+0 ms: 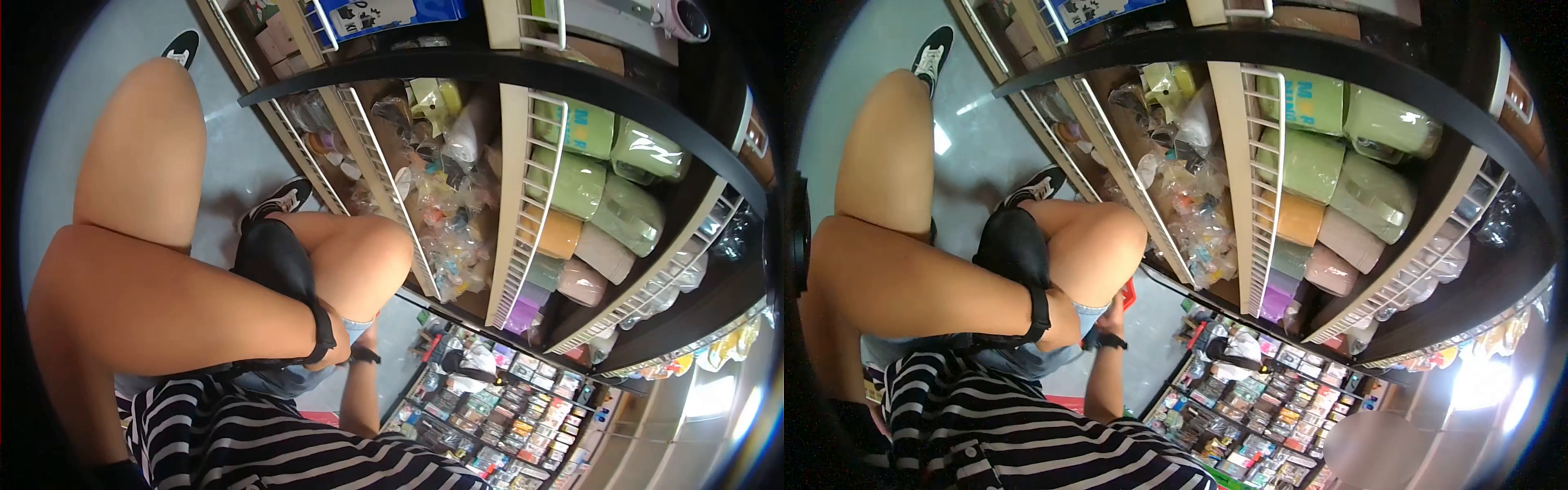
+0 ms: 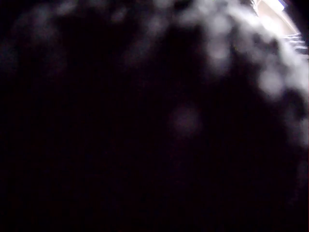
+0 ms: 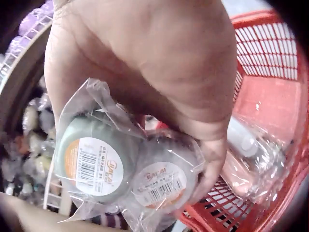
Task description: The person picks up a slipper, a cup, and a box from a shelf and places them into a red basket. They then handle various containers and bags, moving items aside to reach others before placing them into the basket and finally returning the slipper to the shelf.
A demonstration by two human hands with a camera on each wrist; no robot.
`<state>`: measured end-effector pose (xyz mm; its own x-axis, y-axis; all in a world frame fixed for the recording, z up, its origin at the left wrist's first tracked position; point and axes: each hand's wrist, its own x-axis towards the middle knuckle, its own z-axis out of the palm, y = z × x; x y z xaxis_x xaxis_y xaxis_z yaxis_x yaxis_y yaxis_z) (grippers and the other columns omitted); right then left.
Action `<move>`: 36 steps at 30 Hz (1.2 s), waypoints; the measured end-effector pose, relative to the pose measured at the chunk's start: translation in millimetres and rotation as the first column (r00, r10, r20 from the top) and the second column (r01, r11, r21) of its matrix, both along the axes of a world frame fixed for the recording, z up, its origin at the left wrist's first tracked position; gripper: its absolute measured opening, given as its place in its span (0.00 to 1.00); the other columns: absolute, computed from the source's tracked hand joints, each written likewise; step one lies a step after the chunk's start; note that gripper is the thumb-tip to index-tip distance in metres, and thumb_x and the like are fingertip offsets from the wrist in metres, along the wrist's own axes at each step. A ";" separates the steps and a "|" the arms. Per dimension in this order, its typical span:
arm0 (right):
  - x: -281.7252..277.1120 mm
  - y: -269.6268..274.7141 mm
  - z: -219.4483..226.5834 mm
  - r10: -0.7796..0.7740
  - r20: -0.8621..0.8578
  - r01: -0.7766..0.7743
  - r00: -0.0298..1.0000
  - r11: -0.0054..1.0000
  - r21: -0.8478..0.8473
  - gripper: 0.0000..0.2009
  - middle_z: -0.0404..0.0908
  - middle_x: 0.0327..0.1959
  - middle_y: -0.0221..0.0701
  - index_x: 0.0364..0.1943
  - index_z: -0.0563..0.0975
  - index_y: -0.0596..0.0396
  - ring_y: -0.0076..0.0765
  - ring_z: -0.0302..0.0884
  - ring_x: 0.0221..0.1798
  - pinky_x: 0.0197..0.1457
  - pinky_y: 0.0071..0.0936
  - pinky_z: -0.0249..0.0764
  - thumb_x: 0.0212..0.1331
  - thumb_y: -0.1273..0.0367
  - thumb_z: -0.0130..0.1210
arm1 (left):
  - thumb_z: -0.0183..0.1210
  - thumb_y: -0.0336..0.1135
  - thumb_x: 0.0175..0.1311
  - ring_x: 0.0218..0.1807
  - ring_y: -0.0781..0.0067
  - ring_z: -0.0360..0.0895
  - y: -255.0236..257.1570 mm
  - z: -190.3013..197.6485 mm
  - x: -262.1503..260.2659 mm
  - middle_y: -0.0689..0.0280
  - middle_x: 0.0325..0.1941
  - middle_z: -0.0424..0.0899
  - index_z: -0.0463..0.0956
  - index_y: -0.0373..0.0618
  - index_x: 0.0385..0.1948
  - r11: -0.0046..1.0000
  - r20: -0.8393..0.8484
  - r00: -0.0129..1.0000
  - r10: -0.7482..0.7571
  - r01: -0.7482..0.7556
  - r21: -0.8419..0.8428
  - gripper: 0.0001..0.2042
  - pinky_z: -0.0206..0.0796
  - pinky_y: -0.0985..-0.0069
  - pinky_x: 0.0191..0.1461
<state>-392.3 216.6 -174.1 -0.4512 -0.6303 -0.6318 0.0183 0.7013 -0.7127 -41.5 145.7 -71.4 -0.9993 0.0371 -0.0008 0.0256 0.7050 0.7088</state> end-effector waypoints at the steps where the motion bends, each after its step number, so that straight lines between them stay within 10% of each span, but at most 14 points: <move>1: 1.4 2.0 31.5 0.011 -0.028 -0.012 1.000 0.999 -0.030 0.33 0.78 0.44 0.36 0.56 0.69 0.59 0.37 0.78 0.43 0.44 0.35 0.76 0.46 0.54 0.61 | 0.59 0.32 0.49 0.47 0.52 0.80 1.6 5.1 -2.4 0.56 0.44 0.84 0.83 0.42 0.40 1.000 0.092 0.996 0.009 -0.006 -0.025 0.15 0.72 0.50 0.41; 4: 15.5 4.8 129.7 0.090 -0.129 -0.107 0.988 0.985 -0.134 0.33 0.78 0.45 0.36 0.56 0.69 0.58 0.37 0.78 0.45 0.46 0.35 0.76 0.46 0.55 0.60 | 0.59 0.33 0.48 0.47 0.52 0.81 -1.2 8.9 2.9 0.56 0.43 0.84 0.83 0.43 0.41 0.996 0.071 0.996 0.053 -0.048 -0.080 0.15 0.72 0.49 0.41; 6: 13.0 2.2 179.6 0.306 -0.131 -0.327 0.943 0.926 -0.192 0.34 0.78 0.47 0.35 0.57 0.68 0.61 0.37 0.78 0.46 0.47 0.34 0.76 0.45 0.56 0.62 | 0.60 0.34 0.48 0.47 0.53 0.81 -3.3 -36.3 -68.6 0.56 0.43 0.84 0.82 0.43 0.42 0.978 0.128 0.970 -0.209 0.210 0.008 0.16 0.71 0.48 0.41; 12: 207.4 -58.7 271.9 0.596 -0.496 -0.730 0.632 0.673 -0.121 0.38 0.75 0.48 0.32 0.57 0.67 0.59 0.30 0.73 0.49 0.55 0.29 0.69 0.35 0.70 0.70 | 0.60 0.34 0.49 0.46 0.53 0.81 -19.7 -27.6 -32.6 0.56 0.43 0.84 0.83 0.43 0.41 0.995 0.117 0.992 0.036 -0.025 -0.100 0.16 0.72 0.50 0.40; 21: 309.7 -148.2 229.1 0.528 -0.840 -0.906 0.124 0.405 0.121 0.40 0.70 0.55 0.47 0.67 0.61 0.57 0.48 0.70 0.57 0.59 0.38 0.66 0.46 0.66 0.64 | 0.60 0.34 0.49 0.44 0.54 0.81 -15.3 -8.7 1.5 0.58 0.42 0.85 0.83 0.44 0.40 0.982 0.077 0.988 0.133 -0.121 -0.148 0.15 0.72 0.54 0.40; 36: 322.5 -166.0 208.8 0.137 -0.987 -0.877 -0.089 0.458 0.143 0.37 0.63 0.58 0.64 0.67 0.60 0.52 0.69 0.65 0.58 0.59 0.48 0.64 0.51 0.61 0.62 | 0.62 0.35 0.49 0.45 0.54 0.81 -11.9 1.7 15.7 0.62 0.44 0.84 0.83 0.46 0.42 0.990 0.122 0.992 0.031 -0.014 -0.141 0.16 0.73 0.53 0.40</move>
